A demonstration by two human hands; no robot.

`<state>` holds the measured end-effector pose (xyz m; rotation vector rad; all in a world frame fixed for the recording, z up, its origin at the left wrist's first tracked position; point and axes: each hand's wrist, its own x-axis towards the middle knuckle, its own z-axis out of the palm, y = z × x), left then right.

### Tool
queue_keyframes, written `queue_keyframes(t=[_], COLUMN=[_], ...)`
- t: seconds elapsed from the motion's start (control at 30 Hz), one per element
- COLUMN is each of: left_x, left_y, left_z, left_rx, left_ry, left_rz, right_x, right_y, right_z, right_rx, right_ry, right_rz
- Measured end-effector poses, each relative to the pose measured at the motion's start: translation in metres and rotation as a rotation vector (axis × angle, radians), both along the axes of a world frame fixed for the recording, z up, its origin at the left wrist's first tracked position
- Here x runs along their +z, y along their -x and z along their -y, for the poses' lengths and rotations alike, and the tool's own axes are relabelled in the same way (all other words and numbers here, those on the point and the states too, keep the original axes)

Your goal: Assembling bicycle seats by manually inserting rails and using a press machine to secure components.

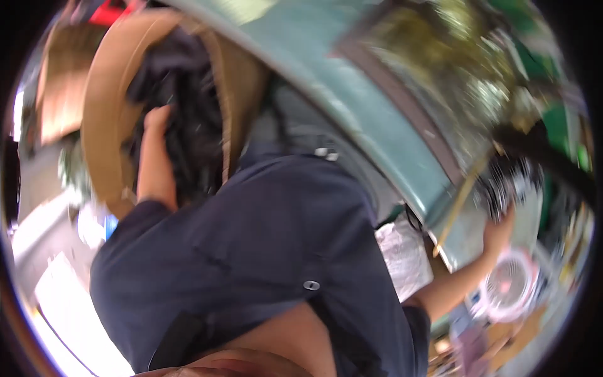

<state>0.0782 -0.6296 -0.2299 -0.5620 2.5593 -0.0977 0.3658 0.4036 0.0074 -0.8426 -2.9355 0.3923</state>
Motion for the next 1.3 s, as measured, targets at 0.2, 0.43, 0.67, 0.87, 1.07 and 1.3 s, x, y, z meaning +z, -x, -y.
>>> queue_keyframes(t=[0.2, 0.43, 0.67, 0.87, 1.07, 1.3], left_x=[-0.049, -0.062, -0.112, -0.062, 0.135, 0.218], left_y=[-0.108, -0.088, -0.063, -0.042, -0.035, -0.043], left_z=[-0.053, -0.034, 0.055, 0.079, -0.132, -0.356], left_rx=[0.276, 0.927, 1.642, 1.725, 1.035, 0.523], left_ry=[-0.093, 0.005, -1.077, -1.815, -2.246, -2.281], left_rz=[-0.272, -0.689, -0.732, -1.024, -0.811, 0.118], right_x=[-0.003, -0.001, 0.02, 0.072, 0.074, 0.034], right_y=[0.007, 0.014, -0.023, -0.028, -0.015, 0.035], right_z=[-0.01, 0.017, -0.008, 0.058, 0.12, 0.161], right_rx=[-0.019, 0.053, 0.053, -0.224, -0.136, -0.009], right_ry=[-0.023, -0.16, -0.142, -0.162, 0.331, 0.813], right_rz=[0.214, 0.229, 0.009, -0.045, -0.589, -0.8])
